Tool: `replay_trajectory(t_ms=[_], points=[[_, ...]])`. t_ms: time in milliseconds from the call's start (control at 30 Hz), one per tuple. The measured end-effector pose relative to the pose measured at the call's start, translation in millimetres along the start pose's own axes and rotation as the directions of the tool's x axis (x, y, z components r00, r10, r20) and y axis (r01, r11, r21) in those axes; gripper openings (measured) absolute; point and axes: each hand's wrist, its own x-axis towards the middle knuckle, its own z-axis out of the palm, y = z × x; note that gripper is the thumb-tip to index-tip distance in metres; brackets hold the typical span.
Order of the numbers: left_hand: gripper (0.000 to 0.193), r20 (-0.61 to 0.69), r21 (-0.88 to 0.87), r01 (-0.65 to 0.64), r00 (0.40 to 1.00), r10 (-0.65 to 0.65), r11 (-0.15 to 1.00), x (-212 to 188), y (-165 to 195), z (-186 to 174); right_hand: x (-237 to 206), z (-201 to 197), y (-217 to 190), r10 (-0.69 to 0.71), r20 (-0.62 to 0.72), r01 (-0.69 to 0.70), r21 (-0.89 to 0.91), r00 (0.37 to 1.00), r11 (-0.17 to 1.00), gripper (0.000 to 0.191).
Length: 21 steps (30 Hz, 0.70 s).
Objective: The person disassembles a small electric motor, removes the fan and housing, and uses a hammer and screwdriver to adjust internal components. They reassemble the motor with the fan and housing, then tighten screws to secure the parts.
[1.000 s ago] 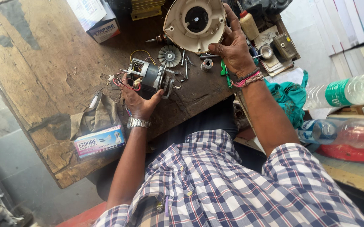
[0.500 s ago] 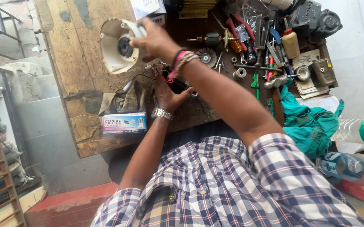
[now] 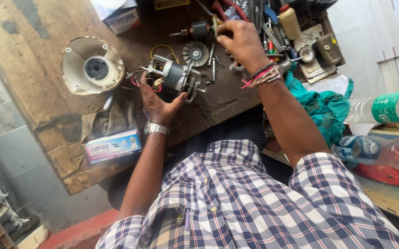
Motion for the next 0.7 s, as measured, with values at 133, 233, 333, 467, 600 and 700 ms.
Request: replay_trajectory(t_ms=[133, 233, 333, 467, 600, 700], points=[[0.116, 0.034, -0.071, 0.063, 0.998, -0.061, 0.995, -2, 1, -1, -5, 24, 21, -0.085, 0.052, 0.098, -0.379, 0.995, 0.920, 0.034], [0.118, 0.023, -0.014, 0.021, 1.000, -0.021, 1.000, -1, 3, -4, 0, 56, 13, -0.010, 0.107, 0.058, -0.453, 0.994, 0.889, 0.057], [0.116, 0.057, -0.078, 0.062, 0.997, -0.058, 0.995, -1, 3, -6, 4, 73, 6, -0.025, 0.060, 0.052, -0.502, 0.998, 0.864, 0.064], [0.118, 0.031, -0.034, 0.013, 0.999, -0.012, 0.999, -2, 1, -5, 5, 76, 10, -0.134, -0.057, 0.097, -0.429, 0.989, 0.898, 0.063], [0.118, 0.025, -0.025, 0.011, 1.000, -0.010, 1.000, -3, 1, -4, 4, 36, 29, -0.080, -0.112, 0.081, 0.012, 0.991, 0.997, 0.034], [0.118, 0.031, -0.048, 0.036, 0.999, -0.035, 0.998, -4, 1, -3, -12, -16, 37, -0.094, -0.049, 0.093, -0.008, 0.994, 0.996, 0.025]])
